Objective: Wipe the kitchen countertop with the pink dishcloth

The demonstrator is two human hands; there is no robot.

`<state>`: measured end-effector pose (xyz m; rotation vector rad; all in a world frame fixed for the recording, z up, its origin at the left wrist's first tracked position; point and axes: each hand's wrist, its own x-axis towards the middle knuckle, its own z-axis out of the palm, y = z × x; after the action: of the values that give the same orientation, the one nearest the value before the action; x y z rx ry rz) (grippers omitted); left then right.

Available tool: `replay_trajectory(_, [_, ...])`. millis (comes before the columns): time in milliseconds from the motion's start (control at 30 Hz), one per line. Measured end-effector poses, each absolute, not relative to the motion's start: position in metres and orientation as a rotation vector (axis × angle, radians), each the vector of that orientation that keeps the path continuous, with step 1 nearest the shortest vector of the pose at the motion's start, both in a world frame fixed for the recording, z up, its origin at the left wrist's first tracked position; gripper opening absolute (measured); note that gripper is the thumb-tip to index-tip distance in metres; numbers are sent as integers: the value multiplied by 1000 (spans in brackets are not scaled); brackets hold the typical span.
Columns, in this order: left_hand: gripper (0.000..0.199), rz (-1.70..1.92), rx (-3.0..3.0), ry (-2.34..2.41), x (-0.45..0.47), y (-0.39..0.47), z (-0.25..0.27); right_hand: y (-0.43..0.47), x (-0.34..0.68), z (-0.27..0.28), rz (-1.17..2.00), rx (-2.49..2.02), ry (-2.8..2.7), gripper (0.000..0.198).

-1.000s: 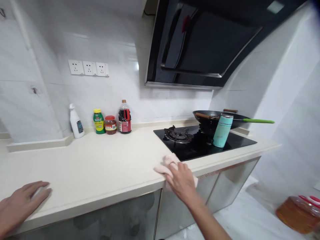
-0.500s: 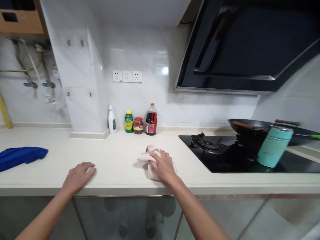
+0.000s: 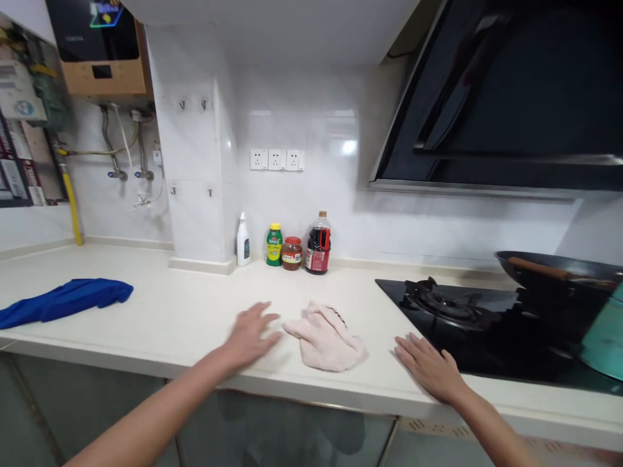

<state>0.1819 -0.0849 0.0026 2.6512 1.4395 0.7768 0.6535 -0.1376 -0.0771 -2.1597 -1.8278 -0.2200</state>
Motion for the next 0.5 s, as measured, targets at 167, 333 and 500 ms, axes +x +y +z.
replay_trajectory(167, [89, 316, 2553, 1054, 334, -78, -9, -141, 649, -93, -283, -2140, -1838, 63])
replay_trajectory(333, [92, 194, 2542, 990, 410, -47, -12, -154, 652, -96, -433, -1871, -1867, 54])
replay_trajectory(500, [91, 279, 2543, 1083, 454, 9, -8, -167, 663, -100, -516, -1761, -1793, 50])
